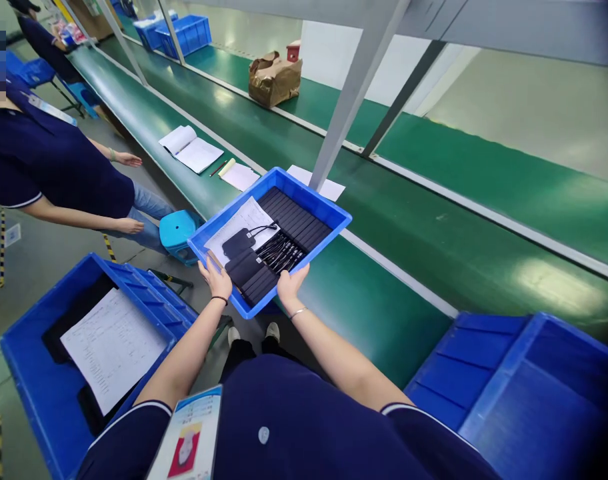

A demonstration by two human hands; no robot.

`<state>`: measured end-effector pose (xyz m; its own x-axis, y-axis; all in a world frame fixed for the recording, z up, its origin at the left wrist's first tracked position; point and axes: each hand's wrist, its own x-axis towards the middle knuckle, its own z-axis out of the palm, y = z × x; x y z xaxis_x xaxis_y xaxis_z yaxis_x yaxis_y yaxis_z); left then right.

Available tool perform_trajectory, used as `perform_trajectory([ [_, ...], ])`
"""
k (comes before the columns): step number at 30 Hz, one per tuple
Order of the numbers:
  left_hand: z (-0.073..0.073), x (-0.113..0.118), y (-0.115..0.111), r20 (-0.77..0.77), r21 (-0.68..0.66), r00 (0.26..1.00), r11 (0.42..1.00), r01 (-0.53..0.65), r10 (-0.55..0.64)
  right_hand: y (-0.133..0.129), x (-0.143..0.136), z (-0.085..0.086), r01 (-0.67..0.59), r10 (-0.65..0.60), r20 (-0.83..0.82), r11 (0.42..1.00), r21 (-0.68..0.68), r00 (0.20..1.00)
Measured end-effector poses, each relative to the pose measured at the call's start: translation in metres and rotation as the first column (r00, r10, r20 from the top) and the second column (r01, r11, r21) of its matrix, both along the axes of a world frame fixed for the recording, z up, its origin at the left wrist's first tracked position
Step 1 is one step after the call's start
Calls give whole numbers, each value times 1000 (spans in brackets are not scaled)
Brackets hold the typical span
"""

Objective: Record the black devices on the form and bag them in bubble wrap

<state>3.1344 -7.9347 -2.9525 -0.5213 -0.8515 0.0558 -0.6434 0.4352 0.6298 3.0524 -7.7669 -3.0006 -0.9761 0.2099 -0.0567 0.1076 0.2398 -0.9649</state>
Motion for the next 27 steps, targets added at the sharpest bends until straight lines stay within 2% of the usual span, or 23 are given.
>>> perform_trajectory([
  [5,3,-4,-5,20,-12,999,1000,29,-29,-3,-1,0,-1,1,-7,1000,9,1000],
  [10,4,-3,-5,32,-11,998,999,46,-46,-1,-2,1,-38,36,23,995,97,999],
  [18,-4,-1,-10,20,-16,997,997,80,-79,1,-3,-4,-64,63,14,987,150,998],
  [22,-7,-3,-8,37,-11,995,995,96,-96,1,-4,-8,-36,35,5,990,134,999],
  [25,-1,-6,-5,67,15,992,994,110,-110,2,-5,-8,-6,7,-17,997,77,1000],
  [27,10,1,-9,95,52,987,991,125,-130,3,-4,-6,12,-12,-18,999,42,1000],
])
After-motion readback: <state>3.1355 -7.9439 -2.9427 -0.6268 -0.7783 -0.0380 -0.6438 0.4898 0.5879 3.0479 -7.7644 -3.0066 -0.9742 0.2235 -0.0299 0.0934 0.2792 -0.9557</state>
